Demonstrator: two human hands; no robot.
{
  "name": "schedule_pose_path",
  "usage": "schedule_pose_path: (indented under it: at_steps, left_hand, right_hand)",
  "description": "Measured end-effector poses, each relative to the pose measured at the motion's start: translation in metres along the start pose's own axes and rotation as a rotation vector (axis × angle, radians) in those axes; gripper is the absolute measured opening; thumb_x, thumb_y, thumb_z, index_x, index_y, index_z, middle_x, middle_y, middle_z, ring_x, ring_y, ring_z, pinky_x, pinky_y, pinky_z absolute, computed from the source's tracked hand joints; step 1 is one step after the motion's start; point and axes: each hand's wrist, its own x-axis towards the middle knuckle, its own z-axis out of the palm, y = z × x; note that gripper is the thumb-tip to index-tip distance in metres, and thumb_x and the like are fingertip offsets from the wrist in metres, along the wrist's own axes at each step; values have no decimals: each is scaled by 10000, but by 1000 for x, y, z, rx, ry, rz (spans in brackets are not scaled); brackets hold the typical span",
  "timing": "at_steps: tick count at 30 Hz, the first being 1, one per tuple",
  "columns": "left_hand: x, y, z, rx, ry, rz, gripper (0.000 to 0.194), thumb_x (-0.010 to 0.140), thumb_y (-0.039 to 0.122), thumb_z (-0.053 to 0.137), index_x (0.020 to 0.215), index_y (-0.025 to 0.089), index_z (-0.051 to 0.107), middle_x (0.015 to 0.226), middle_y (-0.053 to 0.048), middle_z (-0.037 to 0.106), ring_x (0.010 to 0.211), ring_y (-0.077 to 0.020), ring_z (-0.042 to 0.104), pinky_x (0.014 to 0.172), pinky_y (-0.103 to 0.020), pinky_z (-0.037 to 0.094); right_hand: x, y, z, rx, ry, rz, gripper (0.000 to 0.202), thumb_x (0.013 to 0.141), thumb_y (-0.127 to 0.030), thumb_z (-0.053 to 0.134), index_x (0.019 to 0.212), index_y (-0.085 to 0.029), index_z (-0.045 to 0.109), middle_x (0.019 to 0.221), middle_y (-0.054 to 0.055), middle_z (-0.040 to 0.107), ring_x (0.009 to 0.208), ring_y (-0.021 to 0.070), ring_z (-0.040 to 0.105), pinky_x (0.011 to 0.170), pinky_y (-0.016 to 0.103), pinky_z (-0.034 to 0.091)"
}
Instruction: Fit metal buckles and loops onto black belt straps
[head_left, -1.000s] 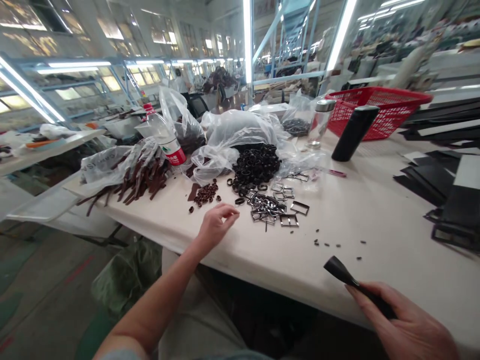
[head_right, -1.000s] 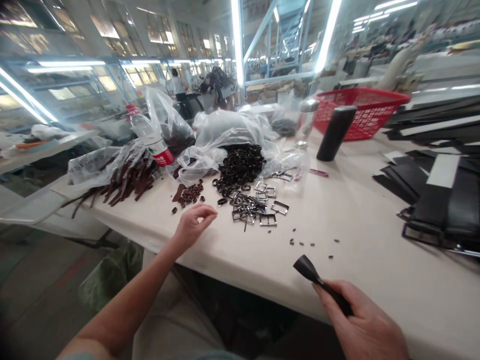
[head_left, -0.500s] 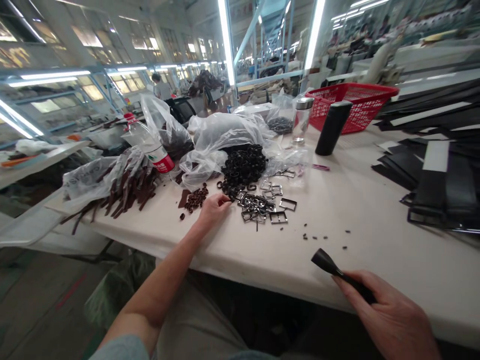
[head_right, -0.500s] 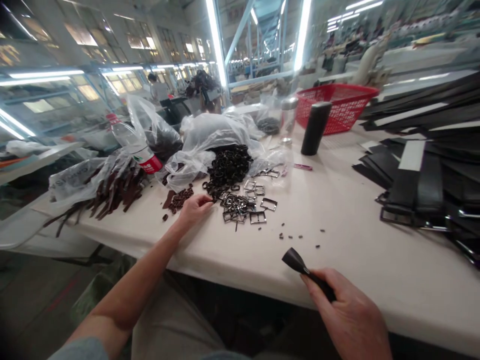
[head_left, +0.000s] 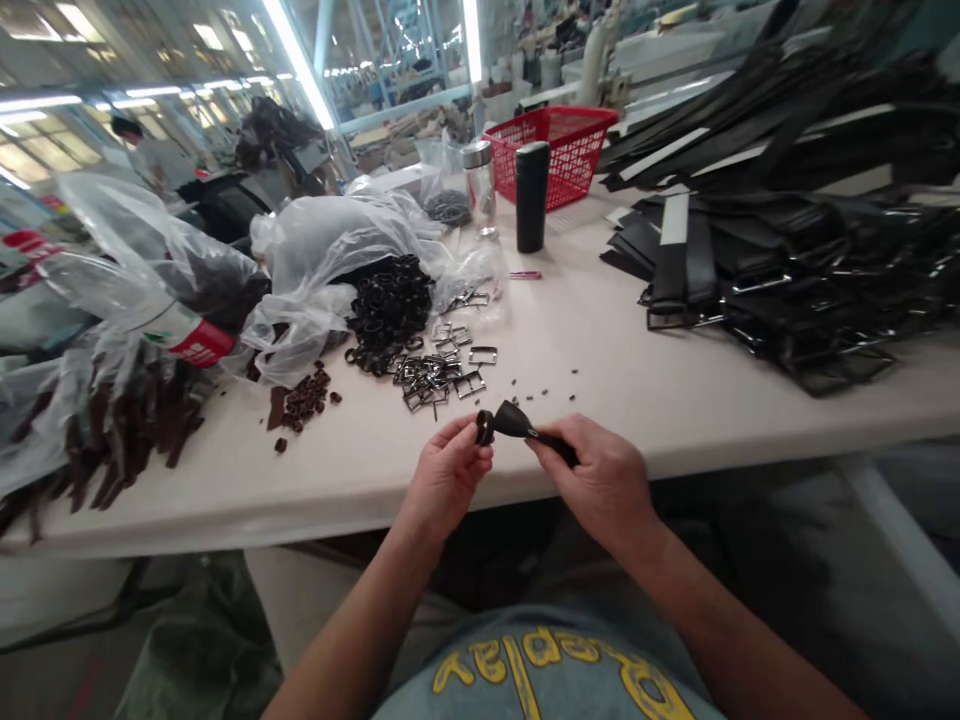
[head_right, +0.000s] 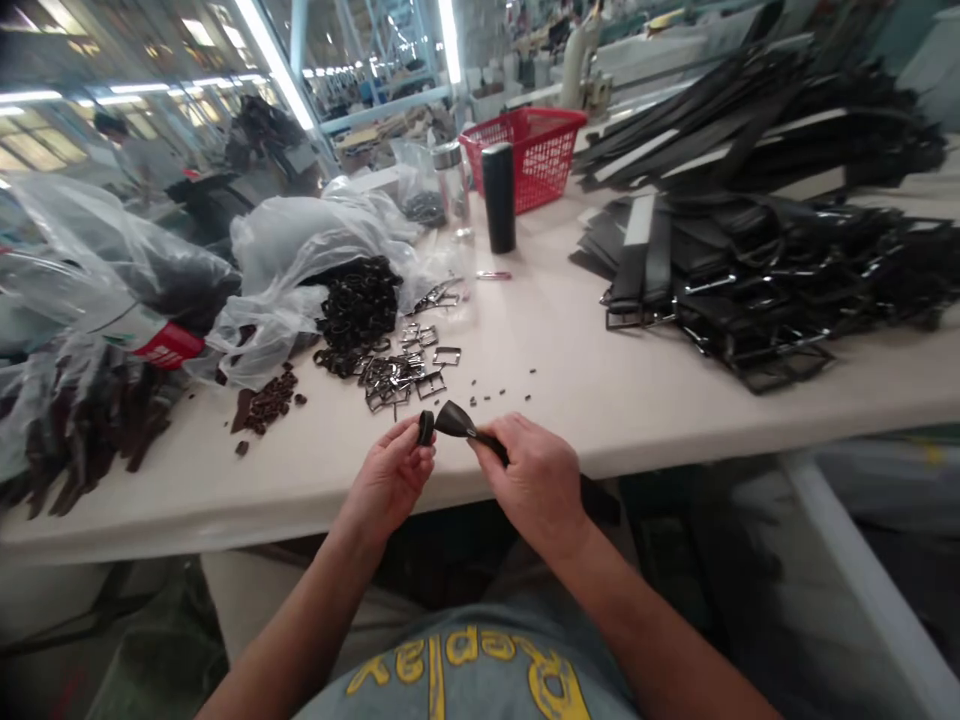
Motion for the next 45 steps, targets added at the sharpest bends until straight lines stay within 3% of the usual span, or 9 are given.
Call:
schedule_pose_path:
  at_steps: [4,12,17,21,28,33,40,45]
  left_hand:
    - [-3,-11,12,-42,12,-6,442,486,282,956,838,137,732,657,10,695,491,-32,598,485,-101,494]
    - [-4,-25,7,38,35,78,372,583,310,912,865,167,717,799,10,736,584,-37,623,599,-145,512]
    - [-6,-21,4,106,-42,-47,380,567,277,913,882,168,731,753,15,730,573,-58,627,568,-158,506]
    - [-9,-17,0,191,-129,27,389,692,383,843,1004,170,748,800,-10,740,638,-83,655,578,-171,505]
    - [-11,-14,6,301,-184,59,391,691,453,838,906,135,761,707,-7,694,585,-75,596,548,-172,473]
    - [-5,-16,6,225,-178,-60,360,658,457,847,738,143,688,682,22,635,590,-75,574,602,-194,492]
    - [-8,-14,11,174,-292,-298,298,683,367,796,637,168,579,708,17,581,653,-103,560,644,-232,500]
    - [-11,-20,13,199,-334,-222,293,763,407,738,629,162,649,854,-30,711,837,-150,652,803,-258,520]
  right_hand:
    - [-7,1,-3,55,-17,6,91,911,-248,620,835,-208,648,762,23,680,718,182,643,675,284,440]
    - [-19,2,-4,207,-47,52,64,877,-178,640,822,-210,646,760,3,676,712,162,632,657,261,440]
    - [-24,5,-6,209,-121,-41,90,863,-150,624,792,-203,634,725,-1,649,667,148,597,621,253,411]
    - [-27,8,-9,236,-126,-18,97,863,-149,625,783,-205,631,713,-8,642,659,143,586,611,250,400]
    - [-29,6,-14,367,-145,-28,89,888,-178,630,804,-204,646,725,-14,650,667,131,595,623,236,412]
    - [-33,5,-12,317,-157,-62,98,894,-164,603,821,-204,654,751,4,662,699,147,614,658,252,436]
    - [-42,8,-5,243,-119,-130,92,883,-142,599,834,-198,653,771,19,661,696,157,597,651,263,431]
    - [-45,10,-1,239,-94,-102,85,892,-144,594,865,-193,658,810,37,690,756,177,642,699,277,469]
